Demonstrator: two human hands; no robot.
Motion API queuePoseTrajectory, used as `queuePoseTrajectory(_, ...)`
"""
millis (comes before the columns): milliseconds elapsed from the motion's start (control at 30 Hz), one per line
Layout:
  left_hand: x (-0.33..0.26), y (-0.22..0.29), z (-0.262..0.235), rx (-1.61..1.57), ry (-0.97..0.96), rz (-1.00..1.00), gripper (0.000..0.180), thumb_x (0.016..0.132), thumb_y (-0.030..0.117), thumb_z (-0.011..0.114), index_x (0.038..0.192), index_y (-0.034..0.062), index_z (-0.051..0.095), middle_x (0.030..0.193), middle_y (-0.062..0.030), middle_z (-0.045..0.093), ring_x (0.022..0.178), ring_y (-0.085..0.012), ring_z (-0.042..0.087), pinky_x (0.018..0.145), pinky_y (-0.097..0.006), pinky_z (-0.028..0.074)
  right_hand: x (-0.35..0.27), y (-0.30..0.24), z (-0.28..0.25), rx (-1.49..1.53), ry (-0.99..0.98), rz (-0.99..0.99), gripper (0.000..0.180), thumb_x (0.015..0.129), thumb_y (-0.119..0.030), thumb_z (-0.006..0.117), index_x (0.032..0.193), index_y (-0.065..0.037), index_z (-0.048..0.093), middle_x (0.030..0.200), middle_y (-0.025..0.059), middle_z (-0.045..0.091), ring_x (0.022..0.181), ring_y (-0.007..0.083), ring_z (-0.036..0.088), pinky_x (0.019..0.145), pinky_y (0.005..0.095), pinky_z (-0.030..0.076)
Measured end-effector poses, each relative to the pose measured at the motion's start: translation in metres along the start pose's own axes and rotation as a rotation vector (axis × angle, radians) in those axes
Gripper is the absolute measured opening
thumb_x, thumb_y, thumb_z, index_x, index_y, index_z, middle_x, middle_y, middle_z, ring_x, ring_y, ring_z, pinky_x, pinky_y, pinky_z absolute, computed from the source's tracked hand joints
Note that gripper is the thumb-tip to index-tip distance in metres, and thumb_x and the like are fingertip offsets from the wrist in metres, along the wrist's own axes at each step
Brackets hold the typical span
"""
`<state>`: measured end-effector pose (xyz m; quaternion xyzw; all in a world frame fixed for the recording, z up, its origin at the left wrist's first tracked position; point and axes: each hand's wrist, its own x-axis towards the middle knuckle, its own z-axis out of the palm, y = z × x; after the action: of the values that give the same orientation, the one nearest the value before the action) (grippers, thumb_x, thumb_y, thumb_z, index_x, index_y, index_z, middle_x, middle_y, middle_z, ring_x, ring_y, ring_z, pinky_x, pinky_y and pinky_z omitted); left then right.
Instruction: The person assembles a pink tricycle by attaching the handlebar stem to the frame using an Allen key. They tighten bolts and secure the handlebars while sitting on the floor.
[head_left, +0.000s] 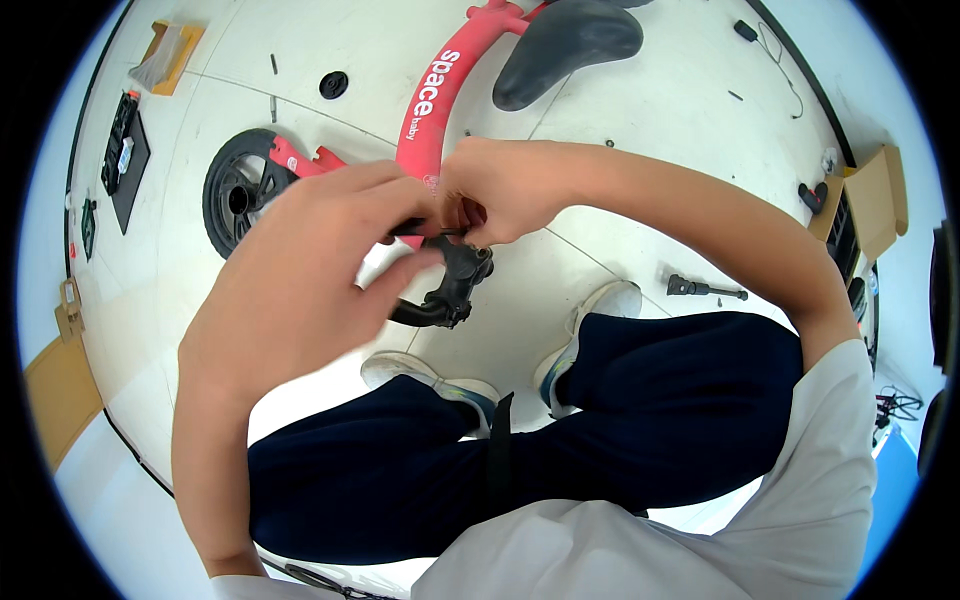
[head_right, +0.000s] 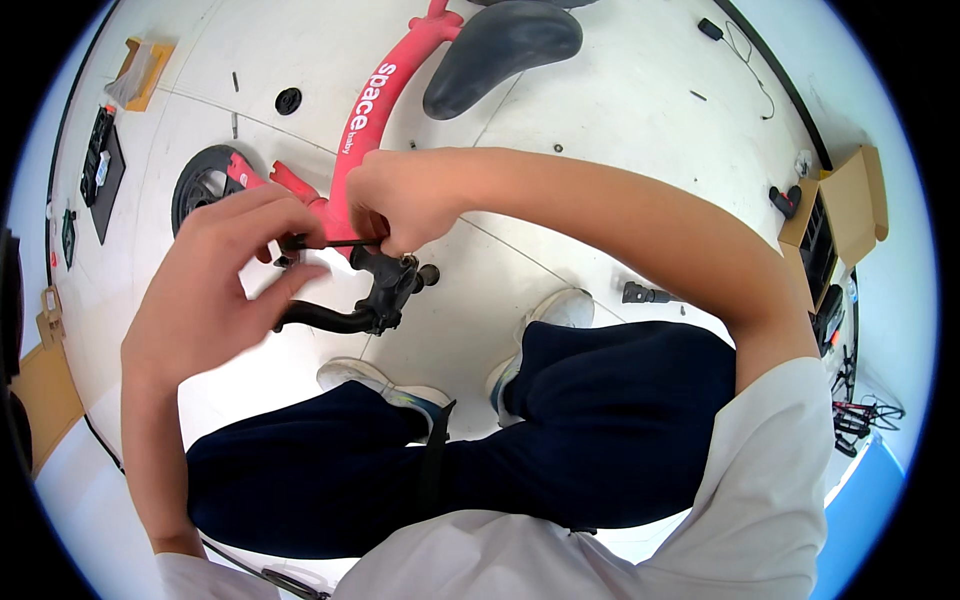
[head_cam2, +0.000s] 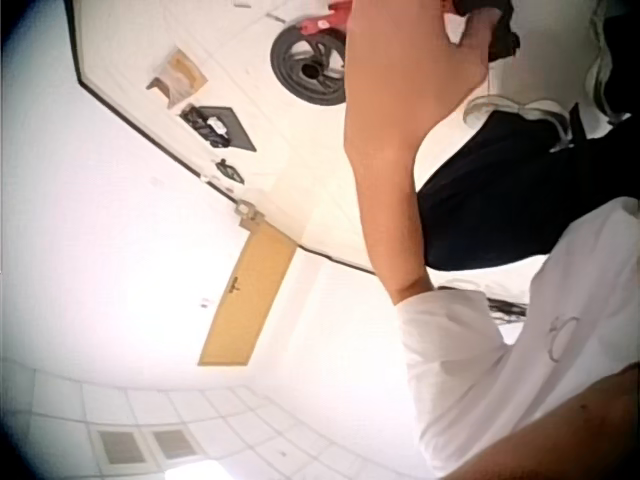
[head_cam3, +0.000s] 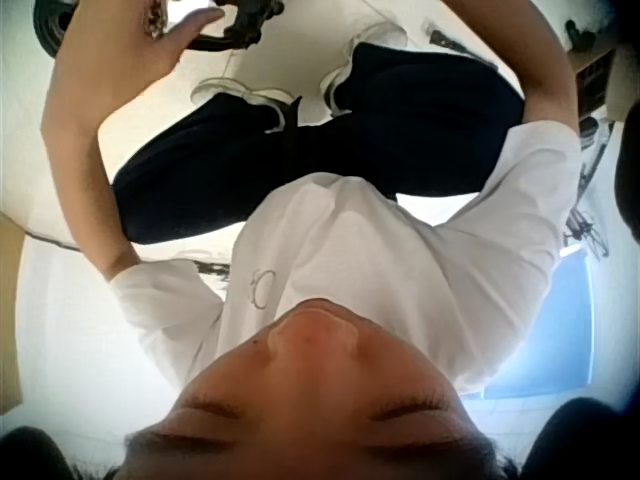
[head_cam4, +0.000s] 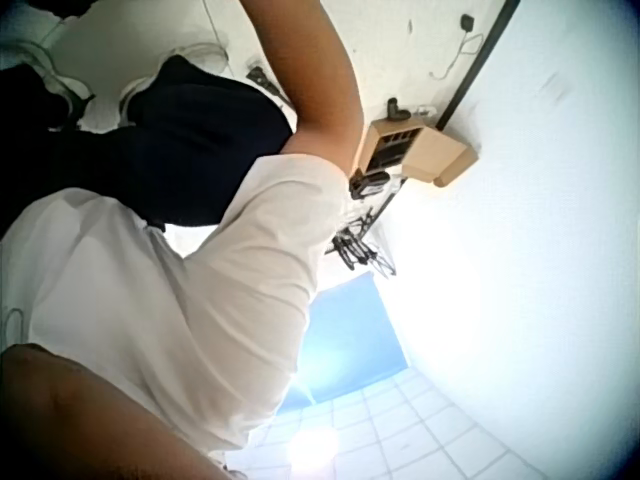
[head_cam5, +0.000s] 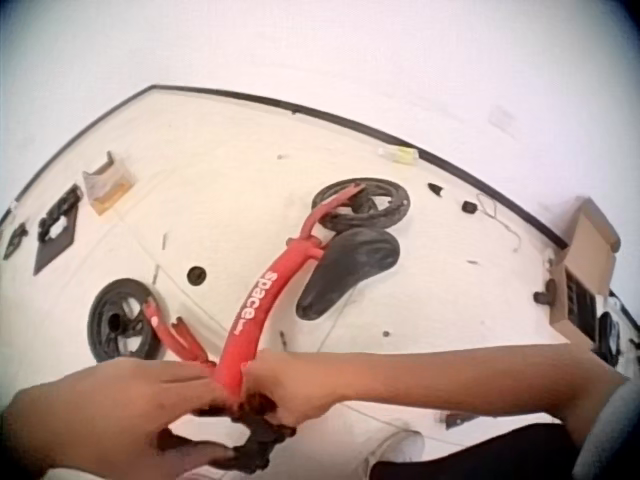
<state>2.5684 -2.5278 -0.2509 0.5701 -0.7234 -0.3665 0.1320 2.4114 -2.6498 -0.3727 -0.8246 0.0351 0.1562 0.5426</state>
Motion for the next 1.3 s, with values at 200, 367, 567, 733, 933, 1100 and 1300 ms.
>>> queuePoseTrajectory(200, 0.012, -0.005, -0.003, -0.083, 0.165, -0.230, 0.009, 0.092, 0.001, 0.064, 0.100, -0.0031, 0.064, 0.082, -0.0070, 0.066, 0.072, -0.0109, 0.062, 0.068, -0.026, 0.051, -0.006, 0.002, -0.008, 0.014, 0.033, -0.033, 0.017, 0.075, -0.006, 0.067, 0.089, 0.004, 0.069, 0.079, 0.0132, 0.071, 0.074, 0.0258, 0.069, 0.068, 0.0354, 0.054)
queuePoseTrajectory(367, 0.022, -0.006, 0.000, -0.257, 0.322, -0.335, 0.006, 0.091, 0.000, 0.064, 0.095, -0.0042, 0.064, 0.074, -0.0064, 0.066, 0.068, -0.0105, 0.062, 0.068, -0.023, 0.051, -0.017, 0.006, -0.012, 0.036, 0.105, -0.036, 0.017, 0.077, -0.007, 0.067, 0.090, 0.004, 0.070, 0.080, 0.0142, 0.072, 0.075, 0.0254, 0.070, 0.069, 0.0353, 0.055)
queuePoseTrajectory(567, 0.023, -0.006, -0.003, -0.236, 0.149, -0.396, 0.010, 0.095, -0.001, 0.060, 0.104, -0.0046, 0.063, 0.092, -0.0057, 0.066, 0.082, -0.0099, 0.062, 0.076, -0.024, 0.050, -0.035, 0.032, 0.013, 0.202, 0.284, -0.136, 0.017, 0.080, -0.010, 0.071, 0.090, 0.004, 0.072, 0.080, 0.0146, 0.072, 0.073, 0.0249, 0.070, 0.067, 0.0346, 0.055)
queuePoseTrajectory(733, 0.026, -0.002, 0.005, -0.181, 0.105, -0.427, 0.017, 0.090, -0.006, 0.064, 0.106, -0.0039, 0.066, 0.103, -0.0084, 0.067, 0.092, -0.0130, 0.064, 0.086, -0.025, 0.052, -0.024, 0.042, 0.043, 0.255, 0.291, -0.223, 0.015, 0.080, -0.010, 0.072, 0.084, 0.004, 0.071, 0.076, 0.0138, 0.071, 0.070, 0.0257, 0.068, 0.065, 0.0356, 0.052)
queuePoseTrajectory(933, 0.026, 0.014, 0.028, -0.116, 0.182, -0.484, 0.012, 0.088, -0.009, 0.065, 0.099, -0.0044, 0.066, 0.101, -0.0098, 0.066, 0.090, -0.0134, 0.064, 0.082, -0.025, 0.053, -0.026, 0.058, 0.045, 0.268, 0.348, -0.258, 0.015, 0.080, -0.010, 0.072, 0.084, 0.004, 0.071, 0.077, 0.0144, 0.071, 0.071, 0.0263, 0.067, 0.066, 0.0365, 0.052)
queuePoseTrajectory(1100, 0.039, 0.034, 0.022, 0.006, 0.216, -0.485, 0.012, 0.087, -0.012, 0.064, 0.095, -0.0048, 0.066, 0.099, -0.0115, 0.066, 0.086, -0.0156, 0.065, 0.078, -0.026, 0.055, -0.047, 0.087, 0.076, 0.657, 0.507, -0.159, 0.027, 0.085, -0.019, 0.072, 0.099, 0.004, 0.071, 0.089, 0.0136, 0.073, 0.079, 0.0214, 0.071, 0.075, 0.0317, 0.055)
queuePoseTrajectory(1300, 0.037, 0.030, 0.008, 0.078, 0.193, -0.565, 0.009, 0.089, -0.011, 0.062, 0.096, -0.0055, 0.064, 0.100, -0.0107, 0.065, 0.086, -0.0152, 0.064, 0.079, -0.027, 0.054, -0.035, 0.093, 0.155, 1.396, 0.439, 0.016, 0.024, 0.089, -0.013, 0.068, 0.104, 0.005, 0.073, 0.086, 0.0123, 0.074, 0.072, 0.0149, 0.072, 0.067, 0.0273, 0.059)
